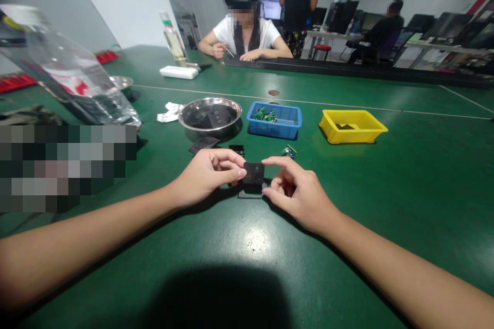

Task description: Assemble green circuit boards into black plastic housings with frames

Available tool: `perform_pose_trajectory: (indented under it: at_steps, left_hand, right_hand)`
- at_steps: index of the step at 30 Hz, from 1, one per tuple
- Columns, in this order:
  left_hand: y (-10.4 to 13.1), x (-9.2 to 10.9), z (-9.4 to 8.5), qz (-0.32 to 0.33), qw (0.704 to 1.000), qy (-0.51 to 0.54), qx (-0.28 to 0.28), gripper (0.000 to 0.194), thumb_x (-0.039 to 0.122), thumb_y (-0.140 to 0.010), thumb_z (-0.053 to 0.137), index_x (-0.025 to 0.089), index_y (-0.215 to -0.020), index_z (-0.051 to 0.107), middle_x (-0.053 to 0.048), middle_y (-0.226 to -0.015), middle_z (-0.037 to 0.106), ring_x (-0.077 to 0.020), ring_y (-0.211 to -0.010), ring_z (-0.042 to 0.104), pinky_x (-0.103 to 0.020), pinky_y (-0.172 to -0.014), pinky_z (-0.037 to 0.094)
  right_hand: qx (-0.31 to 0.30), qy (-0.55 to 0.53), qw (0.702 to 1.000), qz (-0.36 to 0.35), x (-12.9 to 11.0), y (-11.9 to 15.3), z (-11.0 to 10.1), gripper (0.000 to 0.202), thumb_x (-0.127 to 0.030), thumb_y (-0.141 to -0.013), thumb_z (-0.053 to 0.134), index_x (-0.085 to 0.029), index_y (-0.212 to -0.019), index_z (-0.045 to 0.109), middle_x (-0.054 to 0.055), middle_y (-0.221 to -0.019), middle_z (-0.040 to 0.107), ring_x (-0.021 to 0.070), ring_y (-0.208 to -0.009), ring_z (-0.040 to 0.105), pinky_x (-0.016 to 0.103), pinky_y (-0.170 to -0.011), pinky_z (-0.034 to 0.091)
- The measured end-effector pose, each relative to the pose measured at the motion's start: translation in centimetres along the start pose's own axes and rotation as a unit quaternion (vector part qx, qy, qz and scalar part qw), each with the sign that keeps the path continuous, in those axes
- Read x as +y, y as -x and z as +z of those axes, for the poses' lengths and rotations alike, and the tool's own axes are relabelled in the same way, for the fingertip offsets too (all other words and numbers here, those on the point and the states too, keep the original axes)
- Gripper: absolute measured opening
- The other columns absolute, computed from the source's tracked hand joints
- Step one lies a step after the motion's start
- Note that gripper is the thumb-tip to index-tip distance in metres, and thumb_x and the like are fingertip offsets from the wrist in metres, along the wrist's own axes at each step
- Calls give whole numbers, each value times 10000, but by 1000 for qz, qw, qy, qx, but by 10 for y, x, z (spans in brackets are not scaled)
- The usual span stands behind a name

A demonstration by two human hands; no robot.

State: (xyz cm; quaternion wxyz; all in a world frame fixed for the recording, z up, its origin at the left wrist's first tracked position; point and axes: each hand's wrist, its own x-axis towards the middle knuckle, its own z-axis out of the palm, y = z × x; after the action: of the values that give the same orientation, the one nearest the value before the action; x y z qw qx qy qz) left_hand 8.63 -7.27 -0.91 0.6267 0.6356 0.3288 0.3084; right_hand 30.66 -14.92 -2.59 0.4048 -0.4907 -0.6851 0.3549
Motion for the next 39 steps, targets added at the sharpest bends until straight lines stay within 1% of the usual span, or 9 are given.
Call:
perform_pose_trajectory:
  at_steps: [4,7,10,14,21,25,28,30,39]
  left_hand:
    - [4,1,5,-24,1000,6,-18,240,282,-710,829,120,-833,700,0,-632,690,-90,-534,576,-188,-510,438]
    - [5,1,7,-26,1000,-3,-4,227,278,-705,826,121,-815,704,-5,-640,697,-80,-517,556,-176,-484,406]
    - [5,0,7,-34,999,-5,1,244,293,-695,837,119,-795,698,-12,-644,699,-81,-512,554,-179,-480,402]
    - [4,0,6,-33,999,6,-11,272,311,-701,845,112,-813,696,-19,-644,700,-94,-539,584,-191,-512,434]
    - [4,0,5,-25,1000,-4,-16,322,351,-714,850,121,-852,672,0,-650,680,-89,-540,572,-189,-505,430]
    - [3,-4,4,-4,1000,4,-28,359,331,-750,829,126,-994,664,-20,-767,715,-102,-628,628,-213,-598,494]
    - [3,-8,3,19,999,13,-40,488,260,-747,831,158,-1176,623,-39,-927,735,-108,-711,669,-235,-682,526]
    - [2,-9,2,30,998,9,-49,539,222,-747,824,175,-1239,607,-42,-969,729,-104,-727,667,-234,-693,520]
    - [3,-7,4,31,997,2,-65,484,224,-796,772,139,-1247,618,-54,-894,742,-118,-732,649,-236,-689,489]
  right_hand:
    - [7,14,999,-29,-1,1,0,356,-247,-872,701,-215,-1216,613,-45,-692,614,102,-566,545,234,-544,427]
    - [5,33,998,-46,-1,2,0,363,-263,-861,730,-215,-1204,623,-49,-681,617,98,-552,545,231,-534,418]
    - [8,44,998,-48,-1,3,0,392,-280,-844,757,-217,-1206,622,-56,-668,613,96,-540,545,227,-522,412]
    - [24,60,997,-45,-2,4,1,352,-283,-846,752,-217,-1174,641,-63,-645,602,91,-522,527,223,-521,420]
    - [43,64,997,-31,-5,3,0,344,-277,-838,740,-205,-1164,657,-61,-625,599,94,-508,530,228,-515,420]
    - [59,40,997,-8,-4,1,0,367,-311,-826,754,-194,-1162,661,-59,-613,591,99,-501,524,232,-503,413]
    - [81,-1,996,23,-1,-1,-1,404,-348,-816,765,-184,-1168,656,-53,-615,589,106,-497,523,235,-481,401]
    - [87,-16,996,34,0,-2,-1,414,-350,-811,770,-184,-1173,657,-51,-614,586,107,-496,522,235,-476,397]
    - [71,-24,997,35,-2,-2,-2,424,-318,-801,780,-177,-1185,671,-55,-620,582,99,-506,516,229,-492,401]
